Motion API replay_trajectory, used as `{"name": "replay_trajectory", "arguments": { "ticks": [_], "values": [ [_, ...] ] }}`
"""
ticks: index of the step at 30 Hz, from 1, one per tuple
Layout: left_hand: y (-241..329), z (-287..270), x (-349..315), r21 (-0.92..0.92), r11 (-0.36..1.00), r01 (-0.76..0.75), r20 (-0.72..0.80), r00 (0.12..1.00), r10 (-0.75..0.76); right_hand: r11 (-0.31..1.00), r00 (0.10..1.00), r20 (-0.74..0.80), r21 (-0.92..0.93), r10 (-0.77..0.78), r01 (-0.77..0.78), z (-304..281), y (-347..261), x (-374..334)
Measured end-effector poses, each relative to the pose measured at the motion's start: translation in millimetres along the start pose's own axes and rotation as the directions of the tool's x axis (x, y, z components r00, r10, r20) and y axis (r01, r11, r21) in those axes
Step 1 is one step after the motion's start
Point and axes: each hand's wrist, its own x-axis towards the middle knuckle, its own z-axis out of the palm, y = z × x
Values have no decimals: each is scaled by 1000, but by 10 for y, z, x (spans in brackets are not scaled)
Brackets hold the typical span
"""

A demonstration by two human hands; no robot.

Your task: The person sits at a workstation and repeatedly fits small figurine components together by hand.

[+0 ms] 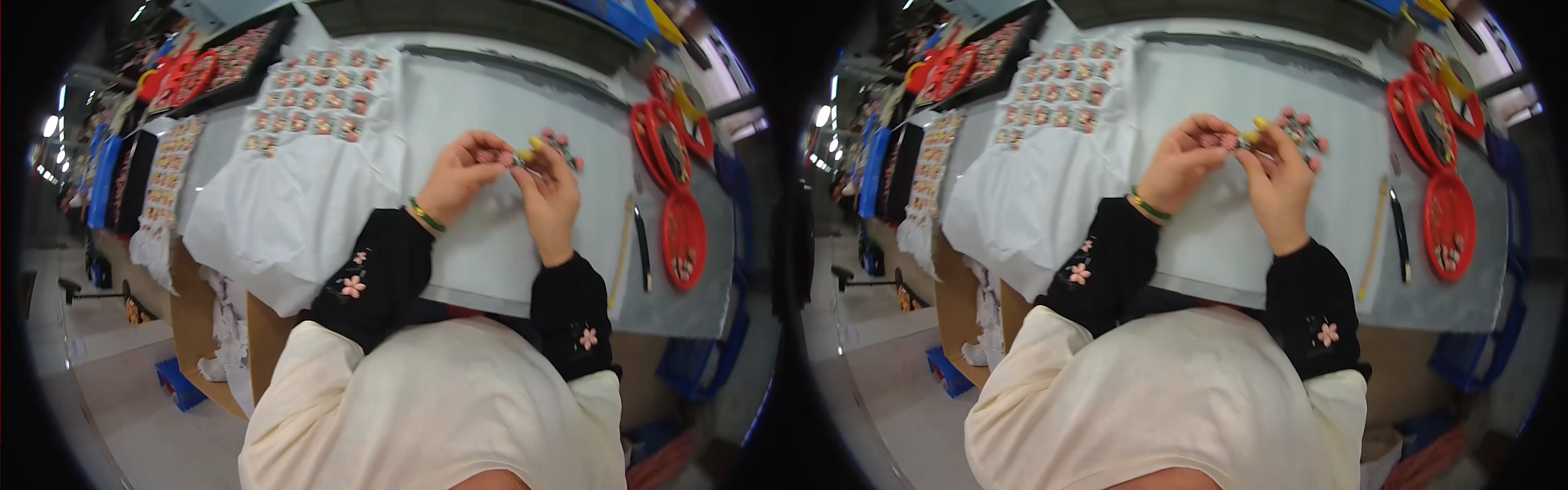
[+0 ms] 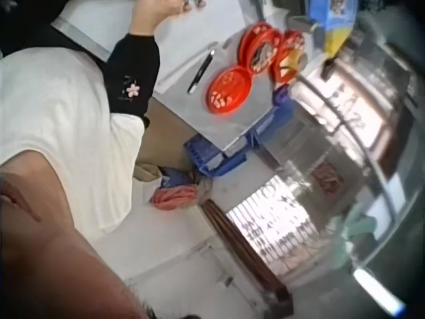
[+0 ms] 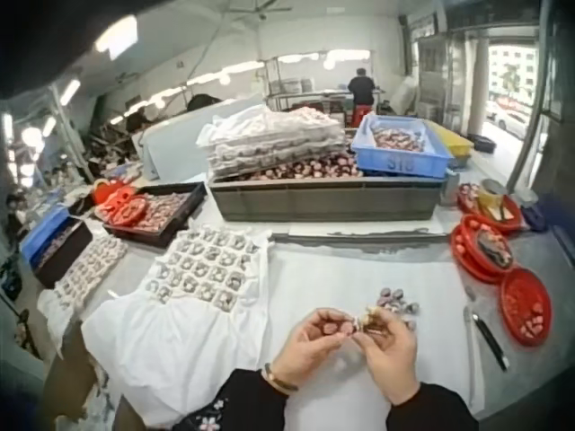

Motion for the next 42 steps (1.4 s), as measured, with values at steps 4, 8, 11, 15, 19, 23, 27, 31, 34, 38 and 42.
{"name": "replay_trajectory", "arguments": {
  "ticks": [4,8,11,15,19,23,27,31,34,38,42],
  "values": [
    [0,-88,40,-54,997,57,62,997,-54,1000,1000,-20,-10,-10,10,-6,7,-9],
    [1,-19,-3,-151,986,78,34,997,-73,998,999,-7,-42,-39,38,-41,32,-54],
    [-13,70,-37,-73,997,-37,-91,995,30,997,999,-9,-64,-45,44,-33,-14,-102],
    [-16,24,-66,51,998,-28,-166,986,36,976,992,25,-177,-127,129,-76,12,-97],
    [-38,-19,-43,250,968,1,-138,990,34,980,991,22,-146,-131,133,-51,34,-57],
    [-48,-3,-49,358,933,-41,18,999,37,977,994,30,-188,-101,105,-22,11,-28],
    [-78,27,-78,313,949,-46,94,995,17,994,999,-33,-106,35,-38,25,-37,-41],
    [-182,-71,-67,346,938,-19,50,999,2,995,995,-23,13,96,-96,-14,-79,-70],
    [-185,21,-151,469,882,-37,-83,993,86,989,993,-7,-93,114,-114,-83,-16,-66],
    [570,484,-391,585,779,-225,6,962,272,990,993,1,-82,114,-114,-112,-72,-85],
    [1182,-70,-376,853,454,-257,-62,815,577,989,996,15,-123,84,-82,-123,-117,-86]
  ]
}}
